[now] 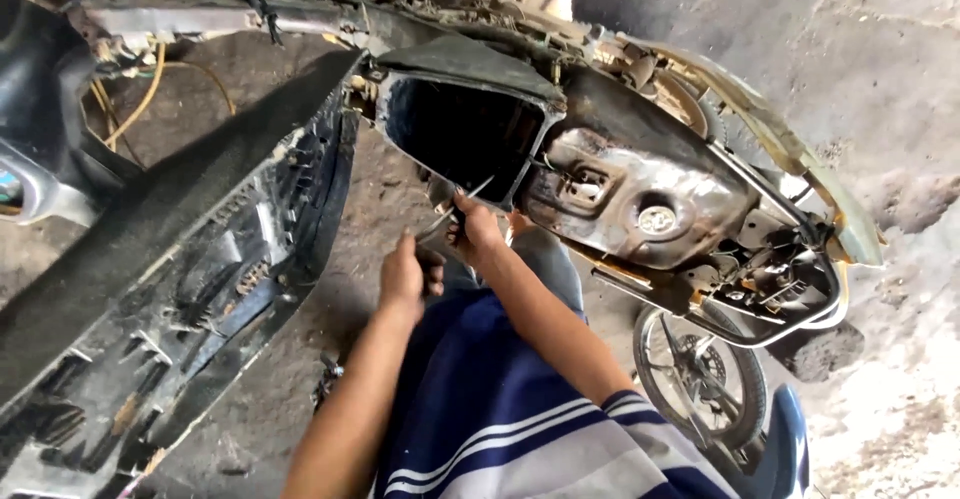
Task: Using a T-wrench to unscrew bolts and disassemble parts of a motorcycle frame and engine area.
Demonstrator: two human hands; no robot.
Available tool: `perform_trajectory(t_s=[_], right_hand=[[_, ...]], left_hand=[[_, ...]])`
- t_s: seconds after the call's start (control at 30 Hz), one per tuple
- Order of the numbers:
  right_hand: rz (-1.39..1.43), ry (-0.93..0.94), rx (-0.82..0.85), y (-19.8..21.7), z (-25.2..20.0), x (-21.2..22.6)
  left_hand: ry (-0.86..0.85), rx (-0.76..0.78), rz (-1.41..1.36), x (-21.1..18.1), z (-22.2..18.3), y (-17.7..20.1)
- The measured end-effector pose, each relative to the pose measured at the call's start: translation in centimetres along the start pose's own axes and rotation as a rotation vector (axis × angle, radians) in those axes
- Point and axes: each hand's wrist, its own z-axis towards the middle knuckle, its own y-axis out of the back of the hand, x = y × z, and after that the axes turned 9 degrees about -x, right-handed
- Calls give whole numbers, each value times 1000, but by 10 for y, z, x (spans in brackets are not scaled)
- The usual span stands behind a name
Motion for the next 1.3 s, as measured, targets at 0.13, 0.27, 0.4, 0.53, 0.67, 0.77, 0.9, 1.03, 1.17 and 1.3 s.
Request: perform_trajectory(t_s=[0.13, 0.27, 0.4, 0.53, 0.67, 0.77, 0.9, 1.03, 1.17, 1.3], right_hand=[[51, 64, -62, -5, -10, -6], [138, 52, -65, -28, -43, -2], [167, 50, -89, 11, 33, -27], [164, 80, -50, 4, 20, -21], [120, 133, -33, -1, 22, -31], [126, 221, -105, 11, 40, -46], [202, 242, -90, 2, 25, -51], [297, 315, -110, -4, 10, -52], [352, 26, 152, -9, -38, -42], [339, -8, 275, 11, 15, -52]], left_hand=[[-693, -133, 817, -17, -2, 36], [-989, -129, 1371, -4, 35, 68], [-859, 35, 1222, 40, 35, 58], [-1063, 250, 1190, 29, -7, 53], [-2052, 113, 1033, 32, 19, 48], [-1891, 475, 1392, -27, -31, 57], [-2107, 218, 1334, 6, 2, 59], [-2123, 68, 997, 11, 18, 35], [-462, -125, 328, -30, -8, 15], [-314, -26, 26, -24, 44, 58]])
